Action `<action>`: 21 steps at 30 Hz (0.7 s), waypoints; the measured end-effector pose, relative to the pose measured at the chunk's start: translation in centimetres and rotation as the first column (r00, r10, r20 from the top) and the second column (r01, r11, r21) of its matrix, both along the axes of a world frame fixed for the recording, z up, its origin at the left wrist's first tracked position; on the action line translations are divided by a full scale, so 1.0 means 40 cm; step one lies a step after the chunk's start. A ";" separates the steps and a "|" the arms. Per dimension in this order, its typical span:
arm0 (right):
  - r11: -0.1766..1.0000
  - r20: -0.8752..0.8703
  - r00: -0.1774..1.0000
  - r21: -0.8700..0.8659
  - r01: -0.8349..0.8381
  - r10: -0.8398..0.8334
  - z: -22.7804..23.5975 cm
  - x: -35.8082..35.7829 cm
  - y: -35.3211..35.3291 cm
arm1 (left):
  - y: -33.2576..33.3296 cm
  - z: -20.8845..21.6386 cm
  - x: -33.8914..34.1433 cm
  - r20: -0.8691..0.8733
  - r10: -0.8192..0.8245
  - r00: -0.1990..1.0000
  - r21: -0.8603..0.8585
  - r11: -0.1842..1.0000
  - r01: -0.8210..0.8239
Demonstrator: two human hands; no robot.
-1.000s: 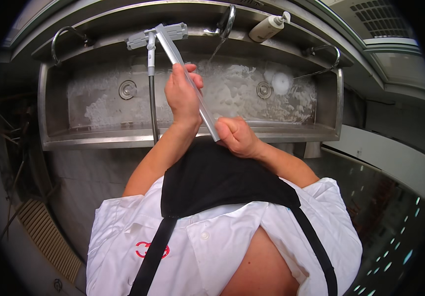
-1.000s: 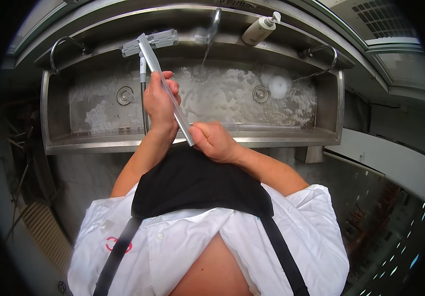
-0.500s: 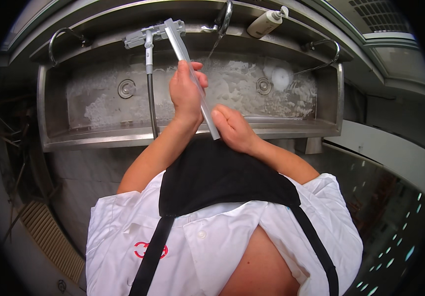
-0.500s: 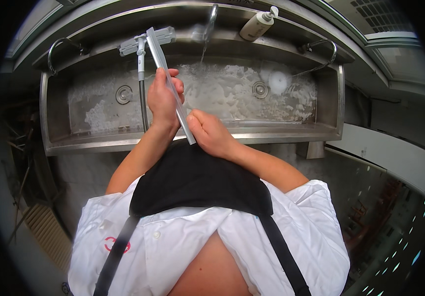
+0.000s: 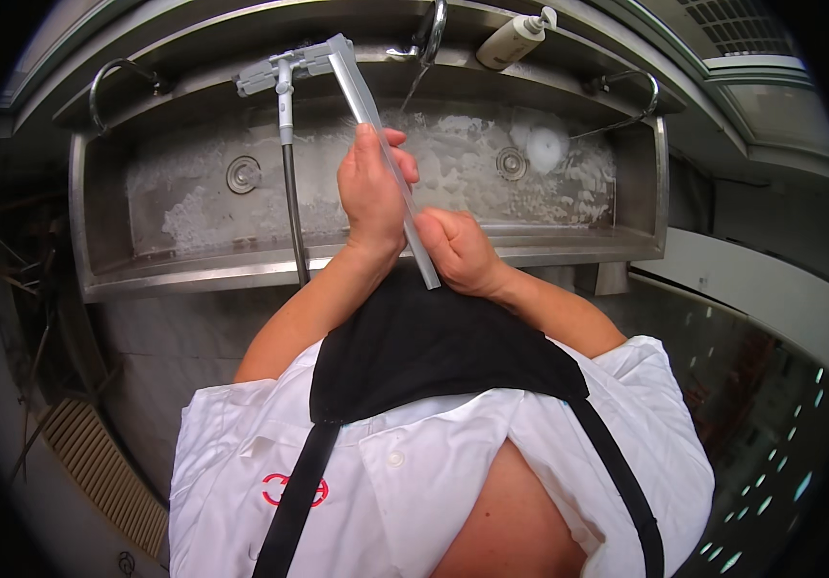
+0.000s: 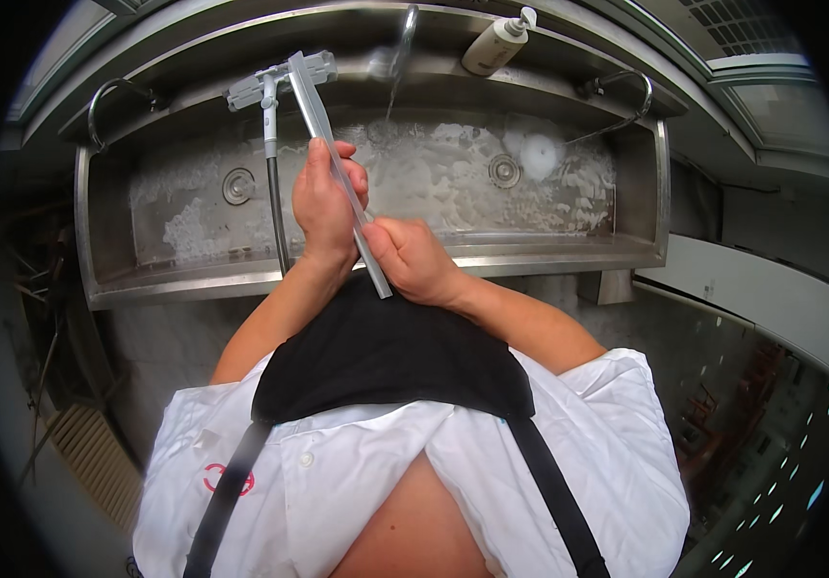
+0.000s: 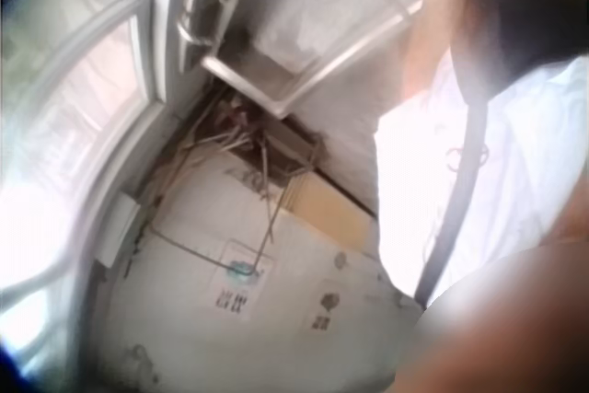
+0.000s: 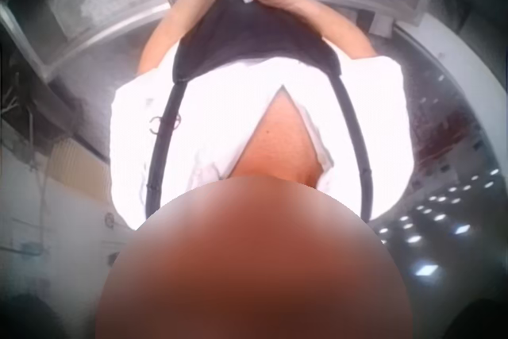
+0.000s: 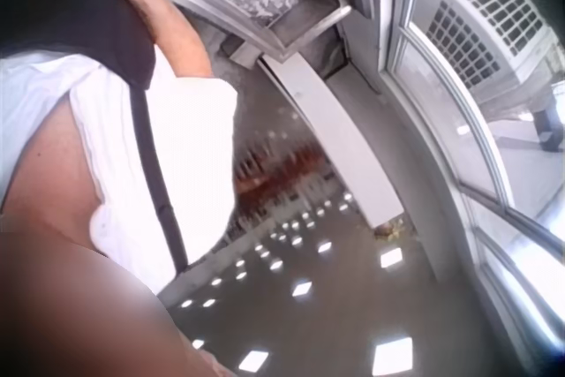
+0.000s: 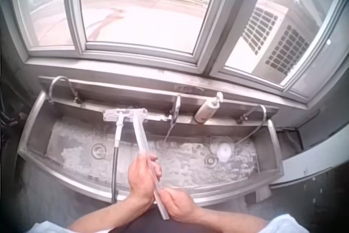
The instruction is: The person assembles a mop by inserting a white plastic rod into the mop head, then rinses the assembled mop under running water in a stainless steel sink. The person handles the mop head and rod, aligning and securing the components before rinsing.
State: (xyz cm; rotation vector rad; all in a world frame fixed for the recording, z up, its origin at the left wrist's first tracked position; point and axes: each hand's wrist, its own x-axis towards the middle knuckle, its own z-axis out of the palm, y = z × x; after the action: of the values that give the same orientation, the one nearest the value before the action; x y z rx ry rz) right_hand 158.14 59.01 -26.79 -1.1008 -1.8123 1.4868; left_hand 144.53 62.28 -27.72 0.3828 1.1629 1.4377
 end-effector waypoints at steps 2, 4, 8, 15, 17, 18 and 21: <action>1.000 -0.009 1.000 -0.008 -0.021 0.021 -0.004 0.005 -0.006 | -0.001 0.003 -0.002 0.001 0.019 1.000 -0.009 1.000 -0.019; 0.999 -0.018 0.999 -0.007 -0.051 0.051 -0.007 0.009 -0.008 | -0.002 0.005 -0.006 0.003 0.034 0.999 -0.015 0.999 -0.034; 0.990 -0.007 0.992 -0.048 -0.130 0.130 -0.005 0.014 -0.003 | -0.001 0.005 -0.017 0.008 0.052 0.999 -0.008 0.999 -0.052; 0.977 -0.011 0.981 -0.084 -0.195 0.195 0.001 0.011 0.008 | 0.006 0.006 -0.030 0.010 0.076 0.997 -0.016 0.997 -0.076; 0.975 -0.002 0.979 -0.091 -0.203 0.204 0.003 0.008 0.009 | 0.010 -0.004 -0.033 0.036 0.076 0.996 -0.013 0.997 -0.076; 0.973 0.011 0.978 -0.100 -0.206 0.208 0.009 0.006 0.009 | 0.011 -0.011 -0.033 0.049 0.076 0.996 -0.011 0.997 -0.075; 0.978 0.131 0.969 -0.030 -0.207 0.209 0.009 0.003 -0.001 | 0.009 -0.028 -0.026 0.145 -0.011 0.989 -0.041 0.999 0.017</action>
State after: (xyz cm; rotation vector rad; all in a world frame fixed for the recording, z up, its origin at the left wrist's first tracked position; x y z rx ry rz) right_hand 158.26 58.98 -26.44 -1.0667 -2.0658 1.5814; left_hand 143.51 62.65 -28.85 0.2527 1.0693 1.4034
